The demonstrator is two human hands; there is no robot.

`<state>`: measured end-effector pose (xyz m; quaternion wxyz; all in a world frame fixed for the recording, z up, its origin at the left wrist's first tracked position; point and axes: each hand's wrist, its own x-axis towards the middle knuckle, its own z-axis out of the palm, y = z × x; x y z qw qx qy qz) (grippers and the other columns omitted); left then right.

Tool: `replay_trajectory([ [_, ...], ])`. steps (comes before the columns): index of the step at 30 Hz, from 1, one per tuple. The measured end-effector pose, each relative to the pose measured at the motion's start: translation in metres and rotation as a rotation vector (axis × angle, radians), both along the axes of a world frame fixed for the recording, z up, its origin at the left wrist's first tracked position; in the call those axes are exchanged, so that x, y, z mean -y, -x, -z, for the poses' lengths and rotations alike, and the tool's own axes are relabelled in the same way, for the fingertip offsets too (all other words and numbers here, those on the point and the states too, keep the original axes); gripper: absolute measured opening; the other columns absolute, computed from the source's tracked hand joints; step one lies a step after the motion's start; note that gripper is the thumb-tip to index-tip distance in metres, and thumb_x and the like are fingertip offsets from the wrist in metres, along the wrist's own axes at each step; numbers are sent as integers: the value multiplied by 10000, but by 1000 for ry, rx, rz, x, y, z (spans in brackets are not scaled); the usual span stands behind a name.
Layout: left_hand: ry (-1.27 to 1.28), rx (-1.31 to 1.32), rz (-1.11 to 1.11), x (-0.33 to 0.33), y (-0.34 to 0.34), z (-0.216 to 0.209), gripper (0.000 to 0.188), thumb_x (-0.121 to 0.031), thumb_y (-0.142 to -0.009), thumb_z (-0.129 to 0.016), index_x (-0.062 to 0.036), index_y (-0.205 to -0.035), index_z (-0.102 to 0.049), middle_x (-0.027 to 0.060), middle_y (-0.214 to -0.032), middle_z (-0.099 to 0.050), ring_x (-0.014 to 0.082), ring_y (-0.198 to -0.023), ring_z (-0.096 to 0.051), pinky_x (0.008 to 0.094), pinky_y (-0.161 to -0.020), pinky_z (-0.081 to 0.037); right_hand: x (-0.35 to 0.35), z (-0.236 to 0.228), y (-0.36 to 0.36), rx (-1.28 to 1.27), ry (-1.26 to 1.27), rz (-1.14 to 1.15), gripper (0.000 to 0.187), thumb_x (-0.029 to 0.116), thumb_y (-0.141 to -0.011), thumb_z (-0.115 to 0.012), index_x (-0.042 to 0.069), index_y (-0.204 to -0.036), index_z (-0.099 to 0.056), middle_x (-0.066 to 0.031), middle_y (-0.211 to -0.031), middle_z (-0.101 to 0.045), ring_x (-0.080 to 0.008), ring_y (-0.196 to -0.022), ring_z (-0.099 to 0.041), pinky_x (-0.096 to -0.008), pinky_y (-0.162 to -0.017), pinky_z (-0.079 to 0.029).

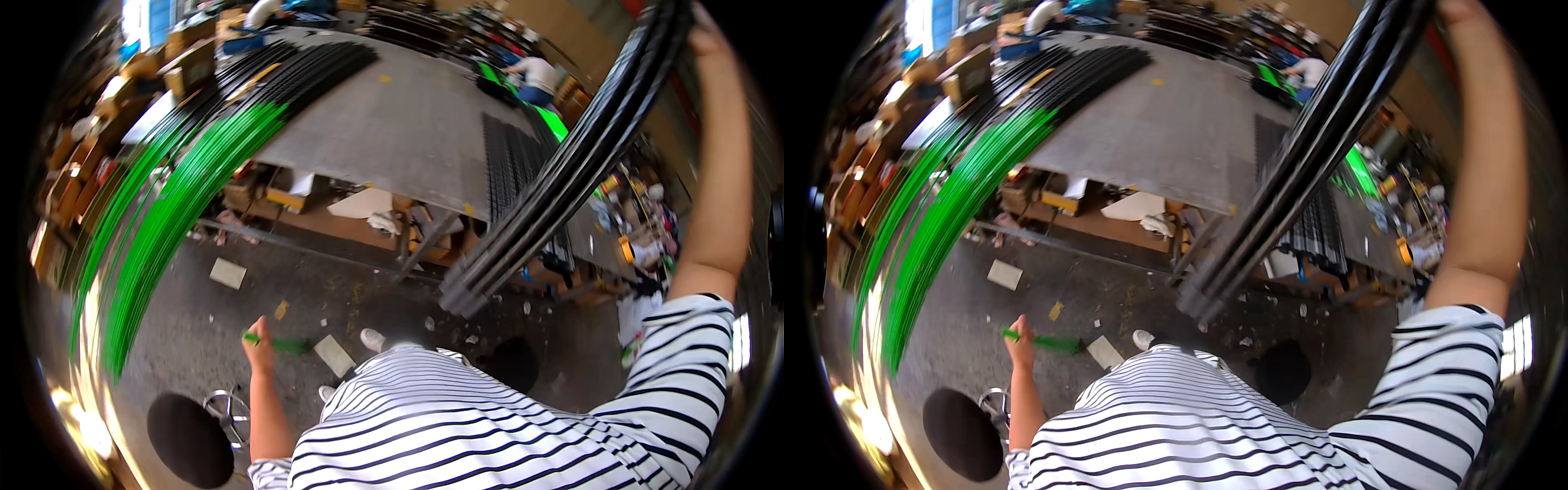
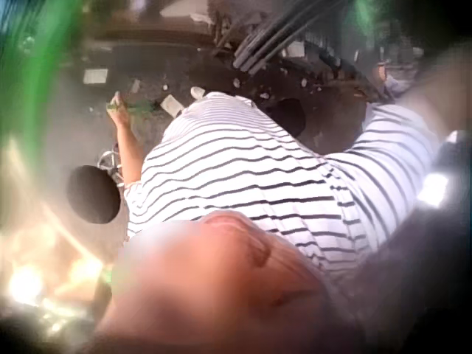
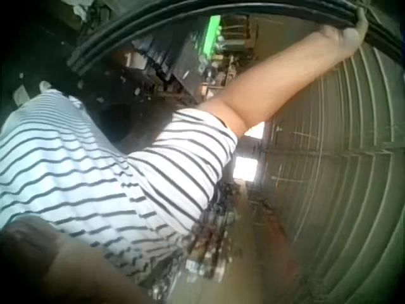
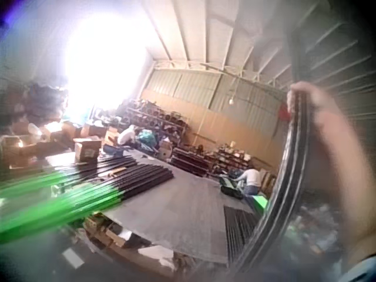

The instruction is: The person repeatedly picks up bundles of green and black rods from a table, separates them by color, and places them into separate piles. The person handles the rods by hand and organizes them into neat stacks on the table.

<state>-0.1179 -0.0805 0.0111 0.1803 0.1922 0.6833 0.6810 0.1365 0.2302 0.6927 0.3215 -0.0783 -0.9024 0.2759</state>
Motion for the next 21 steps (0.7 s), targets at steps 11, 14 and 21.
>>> replay_trajectory([
  [11,-15,20,-200,-32,-6,14,390,-299,-943,-483,-132,-616,-350,-55,-531,-277,47,-472,-256,229,-436,-225,-300,320,-199,-276,1008,649,137,190,-747,-654,82,-778,-576,-43,-629,-581,-143,-507,-553,-271,-479,-475],
  [14,34,29,-215,-37,-15,12,362,-308,-953,-456,-112,-651,-413,-32,-545,-378,67,-491,-351,229,-473,-310,-324,373,-219,-337,1199,629,148,147,-723,-673,56,-799,-584,-59,-656,-594,-165,-566,-591,-300,-535,-508],
  [21,298,26,-454,-72,-35,24,349,-368,-940,-467,-90,-729,-482,-8,-563,-435,92,-520,-426,238,-509,-341,-462,506,-227,-84,1344,853,82,72,-684,-643,1,-709,-609,-105,-628,-599,-208,-520,-595,-337,-487,-513],
])
